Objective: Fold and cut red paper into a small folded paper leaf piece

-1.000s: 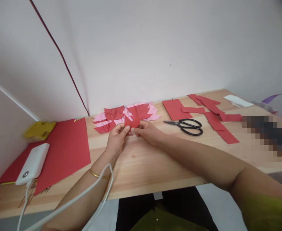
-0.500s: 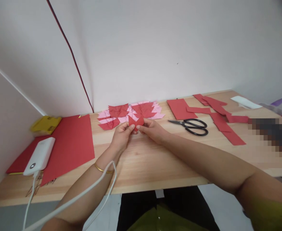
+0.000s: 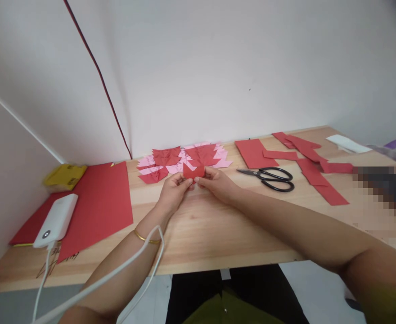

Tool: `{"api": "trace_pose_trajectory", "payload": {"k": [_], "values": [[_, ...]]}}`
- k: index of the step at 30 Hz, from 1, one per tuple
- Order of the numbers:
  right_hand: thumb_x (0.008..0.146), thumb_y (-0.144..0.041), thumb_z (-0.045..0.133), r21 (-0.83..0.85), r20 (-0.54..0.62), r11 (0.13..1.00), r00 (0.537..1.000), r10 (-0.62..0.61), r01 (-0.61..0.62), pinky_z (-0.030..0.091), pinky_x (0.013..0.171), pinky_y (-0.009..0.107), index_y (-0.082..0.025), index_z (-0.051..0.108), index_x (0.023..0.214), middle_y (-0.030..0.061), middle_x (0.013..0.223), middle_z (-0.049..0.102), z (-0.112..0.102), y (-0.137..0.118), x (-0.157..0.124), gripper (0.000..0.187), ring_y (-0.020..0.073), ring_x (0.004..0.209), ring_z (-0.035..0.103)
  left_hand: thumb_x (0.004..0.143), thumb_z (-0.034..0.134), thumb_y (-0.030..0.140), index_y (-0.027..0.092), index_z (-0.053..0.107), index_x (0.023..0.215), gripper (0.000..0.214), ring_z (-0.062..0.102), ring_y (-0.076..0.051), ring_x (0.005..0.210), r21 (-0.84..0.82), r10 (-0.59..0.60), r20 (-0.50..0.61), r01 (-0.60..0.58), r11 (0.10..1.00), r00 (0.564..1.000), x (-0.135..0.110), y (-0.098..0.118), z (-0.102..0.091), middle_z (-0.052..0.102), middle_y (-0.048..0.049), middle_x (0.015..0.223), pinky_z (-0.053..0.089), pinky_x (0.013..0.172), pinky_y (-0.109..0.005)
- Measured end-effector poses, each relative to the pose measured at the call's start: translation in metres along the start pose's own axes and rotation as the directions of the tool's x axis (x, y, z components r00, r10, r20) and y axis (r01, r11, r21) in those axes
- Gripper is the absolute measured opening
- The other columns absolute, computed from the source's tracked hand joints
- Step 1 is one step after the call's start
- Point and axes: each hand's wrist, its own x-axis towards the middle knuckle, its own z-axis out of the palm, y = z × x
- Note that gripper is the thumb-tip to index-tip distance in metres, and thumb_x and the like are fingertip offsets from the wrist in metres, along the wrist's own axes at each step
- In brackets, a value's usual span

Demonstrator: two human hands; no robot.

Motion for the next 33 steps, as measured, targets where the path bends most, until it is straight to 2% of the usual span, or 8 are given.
{"api": "trace_pose_trajectory", "payload": {"k": [12, 17, 20, 23, 26, 30, 33], "values": [[0.075, -0.033, 0.065, -0.098, 0.004, 0.993, 0.998, -0.067, 0.067, 0.042, 0.064, 0.027, -0.018, 0.055, 0.076, -0.0015, 0.071, 0.057, 0.0008, 0.003, -0.0019, 0.018, 0.0117, 0.064, 0.05, 0.073, 0.071, 0.033, 0.014, 0.068, 0.079, 0.019, 0.054, -0.012, 0.065, 0.173, 0.08, 0.086, -0.094, 0.981, 0.993, -0.0021, 0.0052, 0.0013, 0.063, -0.0008, 0.069, 0.042, 0.063, -0.024], [0.076, -0.038, 0.065, -0.104, -0.035, 0.991, 0.995, -0.089, 0.085, 0.041, 0.063, 0.028, -0.018, 0.054, 0.073, -0.0026, 0.066, 0.054, -0.0013, 0.0022, -0.004, 0.023, 0.0116, 0.062, 0.049, 0.073, 0.07, 0.029, 0.015, 0.068, 0.084, 0.018, 0.053, -0.012, 0.064, 0.204, 0.024, 0.143, -0.053, 0.977, 0.989, -0.0037, 0.0045, 0.0003, 0.063, -0.0009, 0.071, 0.041, 0.063, -0.024], [0.074, -0.041, 0.068, -0.078, -0.064, 0.994, 0.995, -0.08, 0.075, 0.043, 0.066, 0.029, -0.018, 0.056, 0.075, -0.002, 0.068, 0.057, -0.0032, 0.0042, -0.0031, 0.026, 0.013, 0.065, 0.052, 0.072, 0.071, 0.03, 0.015, 0.066, 0.078, 0.017, 0.053, -0.012, 0.062, 0.191, 0.01, 0.122, -0.033, 0.981, 0.993, -0.0047, 0.0018, 0.0007, 0.062, -0.0011, 0.069, 0.041, 0.062, -0.025], [0.073, -0.042, 0.069, -0.032, 0.003, 0.997, 0.998, -0.07, 0.07, 0.046, 0.072, 0.032, -0.018, 0.061, 0.083, 0.0016, 0.077, 0.064, -0.0038, 0.005, -0.0021, 0.026, 0.0168, 0.074, 0.058, 0.072, 0.07, 0.031, 0.015, 0.064, 0.074, 0.017, 0.051, -0.011, 0.06, 0.186, 0.022, 0.112, -0.043, 0.982, 0.993, -0.0055, 0.0012, 0.0008, 0.06, -0.0002, 0.066, 0.039, 0.06, -0.024], [0.075, -0.042, 0.068, -0.033, 0.044, 0.997, 0.997, -0.071, 0.072, 0.046, 0.074, 0.033, -0.018, 0.062, 0.082, 0.0029, 0.08, 0.065, -0.0044, 0.0037, -0.0022, 0.025, 0.018, 0.079, 0.059, 0.073, 0.069, 0.03, 0.015, 0.063, 0.074, 0.016, 0.047, -0.01, 0.057, 0.22, 0.025, 0.136, -0.054, 0.974, 0.99, -0.0059, 0.0043, -0.0006, 0.057, 0.001, 0.063, 0.036, 0.057, -0.024], [0.076, -0.042, 0.067, -0.04, 0.072, 0.997, 0.995, -0.068, 0.071, 0.043, 0.066, 0.028, -0.018, 0.061, 0.076, -0.0009, 0.069, 0.058, -0.0064, 0.0019, -0.0028, 0.025, 0.0135, 0.067, 0.053, 0.073, 0.068, 0.028, 0.015, 0.065, 0.076, 0.013, 0.046, -0.01, 0.058, 0.252, 0.033, 0.194, -0.082, 0.964, 0.98, -0.0062, 0.0083, -0.0019, 0.056, 0.0013, 0.064, 0.035, 0.057, -0.024], [0.076, -0.042, 0.066, -0.033, 0.087, 0.998, 0.995, -0.048, 0.051, 0.04, 0.061, 0.027, -0.018, 0.061, 0.076, -0.0021, 0.065, 0.055, -0.0072, 0.0012, -0.0028, 0.025, 0.012, 0.062, 0.049, 0.074, 0.067, 0.028, 0.015, 0.065, 0.078, 0.014, 0.047, -0.011, 0.059, 0.242, 0.023, 0.191, -0.07, 0.968, 0.981, -0.0061, 0.0066, -0.0007, 0.056, 0.0008, 0.065, 0.036, 0.058, -0.024]]}}
